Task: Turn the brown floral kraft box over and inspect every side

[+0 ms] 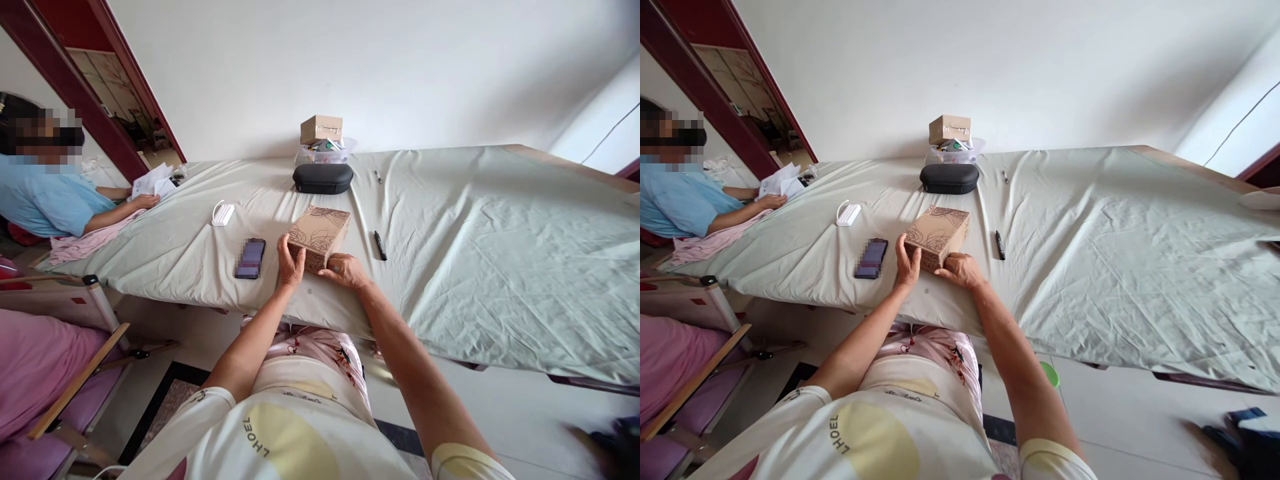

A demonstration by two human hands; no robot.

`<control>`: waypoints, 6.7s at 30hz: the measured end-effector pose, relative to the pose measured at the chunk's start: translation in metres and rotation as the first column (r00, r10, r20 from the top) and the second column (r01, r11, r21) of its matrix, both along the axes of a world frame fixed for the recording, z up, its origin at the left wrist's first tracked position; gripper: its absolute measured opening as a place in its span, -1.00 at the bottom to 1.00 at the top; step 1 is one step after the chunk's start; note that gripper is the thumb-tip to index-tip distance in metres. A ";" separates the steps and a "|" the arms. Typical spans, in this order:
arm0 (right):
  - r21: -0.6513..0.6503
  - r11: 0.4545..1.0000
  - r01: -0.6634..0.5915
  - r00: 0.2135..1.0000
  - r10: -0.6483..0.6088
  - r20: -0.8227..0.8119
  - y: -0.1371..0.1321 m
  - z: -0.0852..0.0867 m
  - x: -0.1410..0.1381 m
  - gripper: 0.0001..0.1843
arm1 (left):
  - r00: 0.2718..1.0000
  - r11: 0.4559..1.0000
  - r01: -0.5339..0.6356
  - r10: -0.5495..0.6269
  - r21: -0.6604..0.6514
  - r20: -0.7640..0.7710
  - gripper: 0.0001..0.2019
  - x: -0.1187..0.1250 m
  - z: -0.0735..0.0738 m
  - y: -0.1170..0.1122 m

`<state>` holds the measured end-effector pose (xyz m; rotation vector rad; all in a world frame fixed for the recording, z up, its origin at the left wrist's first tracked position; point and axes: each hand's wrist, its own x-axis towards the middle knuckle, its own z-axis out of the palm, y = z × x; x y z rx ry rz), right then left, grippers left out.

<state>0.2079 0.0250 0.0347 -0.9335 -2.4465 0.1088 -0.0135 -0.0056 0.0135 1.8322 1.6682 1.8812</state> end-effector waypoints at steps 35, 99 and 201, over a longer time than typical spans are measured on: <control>-0.088 0.844 0.529 0.787 -0.527 -0.321 0.017 -0.011 0.028 -0.26 | 0.976 0.987 0.152 -0.143 0.047 -0.162 -0.53 0.008 -0.005 -0.002; 0.500 0.651 0.571 0.803 -0.313 -0.508 -0.022 0.010 -0.011 -0.59 | 0.904 0.980 -0.199 0.172 -0.029 -0.390 -0.44 0.018 0.021 -0.025; -0.228 0.832 0.505 0.475 -0.489 -0.732 0.015 -0.039 0.022 -0.31 | 0.992 0.942 0.009 -0.050 -0.336 -0.113 -0.39 -0.004 -0.011 -0.012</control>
